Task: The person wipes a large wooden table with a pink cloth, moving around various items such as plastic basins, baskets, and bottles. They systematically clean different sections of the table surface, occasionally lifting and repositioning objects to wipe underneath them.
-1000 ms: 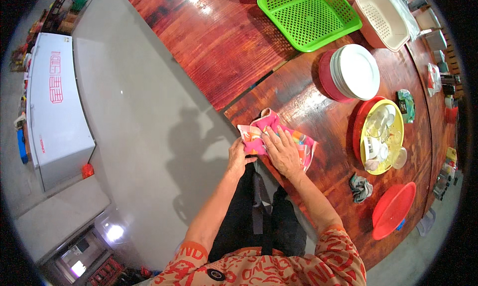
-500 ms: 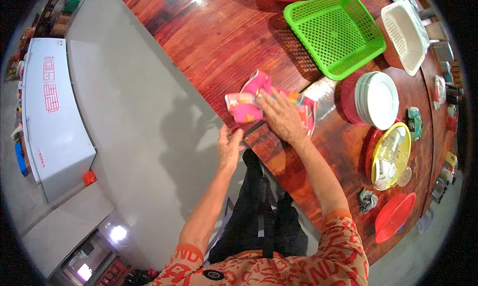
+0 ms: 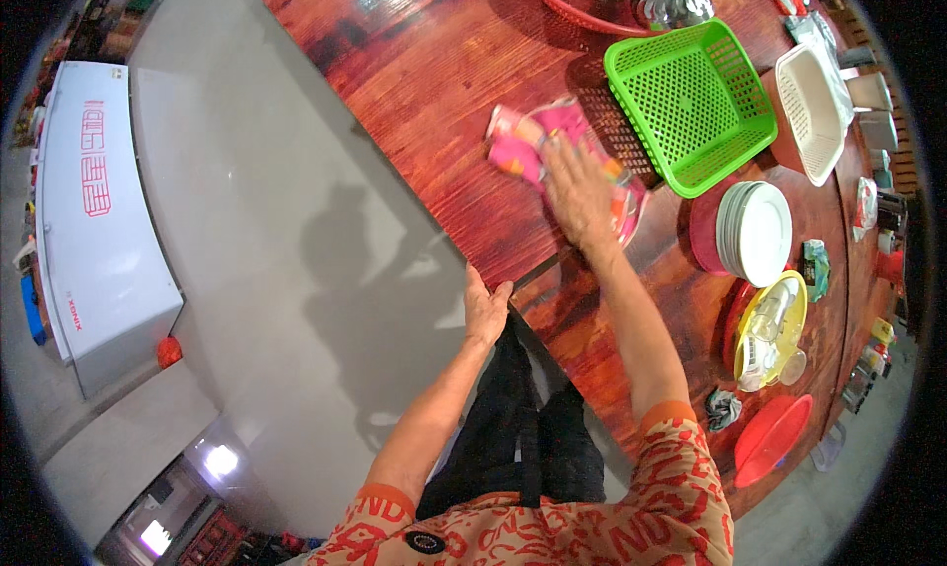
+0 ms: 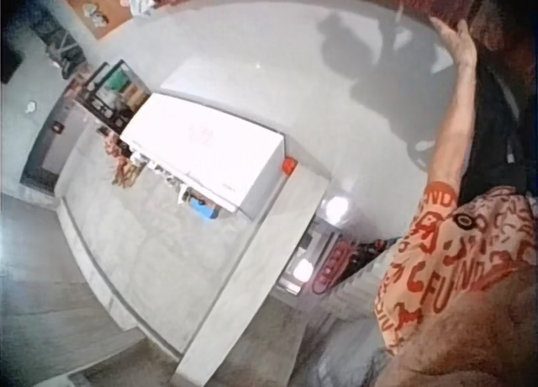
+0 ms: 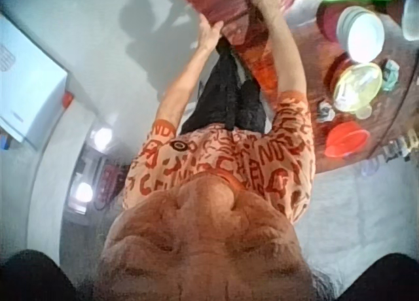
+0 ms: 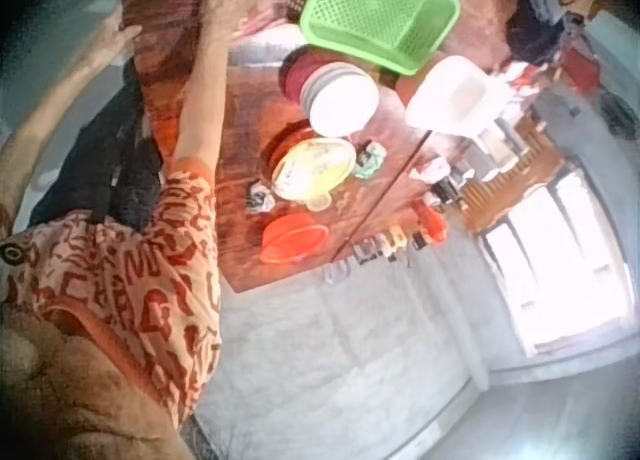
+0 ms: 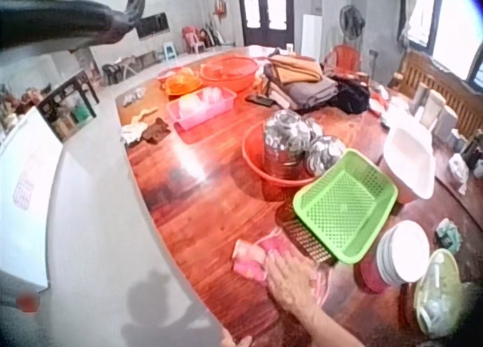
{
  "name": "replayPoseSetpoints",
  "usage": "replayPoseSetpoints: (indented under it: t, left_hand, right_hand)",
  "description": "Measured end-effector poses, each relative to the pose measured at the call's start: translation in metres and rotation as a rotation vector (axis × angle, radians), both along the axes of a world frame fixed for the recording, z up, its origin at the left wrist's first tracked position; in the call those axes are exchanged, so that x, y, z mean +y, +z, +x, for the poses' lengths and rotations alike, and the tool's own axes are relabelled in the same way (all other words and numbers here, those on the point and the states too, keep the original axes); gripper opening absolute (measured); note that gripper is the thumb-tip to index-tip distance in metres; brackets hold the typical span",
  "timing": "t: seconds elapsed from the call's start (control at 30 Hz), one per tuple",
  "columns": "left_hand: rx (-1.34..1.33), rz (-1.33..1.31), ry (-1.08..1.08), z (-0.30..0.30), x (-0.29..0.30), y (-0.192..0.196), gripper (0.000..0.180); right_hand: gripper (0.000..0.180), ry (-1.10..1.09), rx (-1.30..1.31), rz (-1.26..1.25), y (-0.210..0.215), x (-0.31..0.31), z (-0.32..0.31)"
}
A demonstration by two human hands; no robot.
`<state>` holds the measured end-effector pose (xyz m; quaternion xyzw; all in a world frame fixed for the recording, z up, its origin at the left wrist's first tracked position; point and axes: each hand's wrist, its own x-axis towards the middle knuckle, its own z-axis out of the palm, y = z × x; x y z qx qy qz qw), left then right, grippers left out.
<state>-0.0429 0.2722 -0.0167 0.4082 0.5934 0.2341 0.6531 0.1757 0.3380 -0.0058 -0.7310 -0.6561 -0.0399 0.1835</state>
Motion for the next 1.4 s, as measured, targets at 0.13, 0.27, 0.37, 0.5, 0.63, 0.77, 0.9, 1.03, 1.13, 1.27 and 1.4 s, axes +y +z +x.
replayPoseSetpoints:
  t: [0.13, 0.27, 0.37, 0.5, 0.63, 0.77, 0.9, 1.03, 1.13, 1.27, 1.4]
  left_hand:
    - [0.104, 0.077, -0.046, -0.008, -0.003, -0.022, 0.071]
    - [0.138, 0.058, -0.104, -0.004, 0.000, -0.021, 0.066]
    - [0.229, 0.134, -0.096, -0.012, -0.002, -0.035, 0.061]
    - [0.111, 0.006, -0.054, -0.006, -0.002, -0.014, 0.067]
    - [0.083, -0.018, -0.046, -0.003, 0.002, 0.003, 0.067]
    - [0.124, -0.037, -0.067, -0.005, 0.004, 0.010, 0.066]
    - [0.158, -0.004, -0.074, -0.007, 0.001, 0.004, 0.066]
    - [0.196, 0.010, -0.113, -0.006, -0.003, 0.001, 0.068]
    - [0.282, 0.102, -0.103, -0.009, -0.008, -0.018, 0.063]
    - [0.154, 0.041, -0.074, -0.006, -0.006, -0.015, 0.074]
    - [0.110, 0.091, -0.138, -0.010, 0.000, -0.018, 0.073]
  right_hand:
    - [0.052, 0.176, 0.058, -0.106, 0.014, -0.031, -0.043]
    - [0.055, 0.257, 0.072, -0.170, 0.017, -0.052, -0.052]
    - [0.056, 0.280, 0.061, -0.169, 0.026, -0.041, -0.054]
    - [0.053, 0.195, 0.065, -0.114, 0.019, -0.029, -0.041]
    - [0.051, 0.158, 0.072, -0.109, 0.014, -0.018, -0.037]
    - [0.048, 0.100, 0.078, -0.071, 0.009, -0.001, -0.028]
    - [0.047, -0.023, 0.039, -0.016, 0.012, 0.048, -0.008]
    - [0.048, -0.146, -0.038, 0.053, 0.008, 0.079, 0.011]
    - [0.050, -0.112, -0.063, 0.041, 0.015, 0.082, 0.005]
    - [0.051, -0.017, -0.035, -0.028, 0.009, 0.046, -0.018]
    - [0.054, 0.023, 0.035, -0.076, 0.015, 0.000, -0.063]
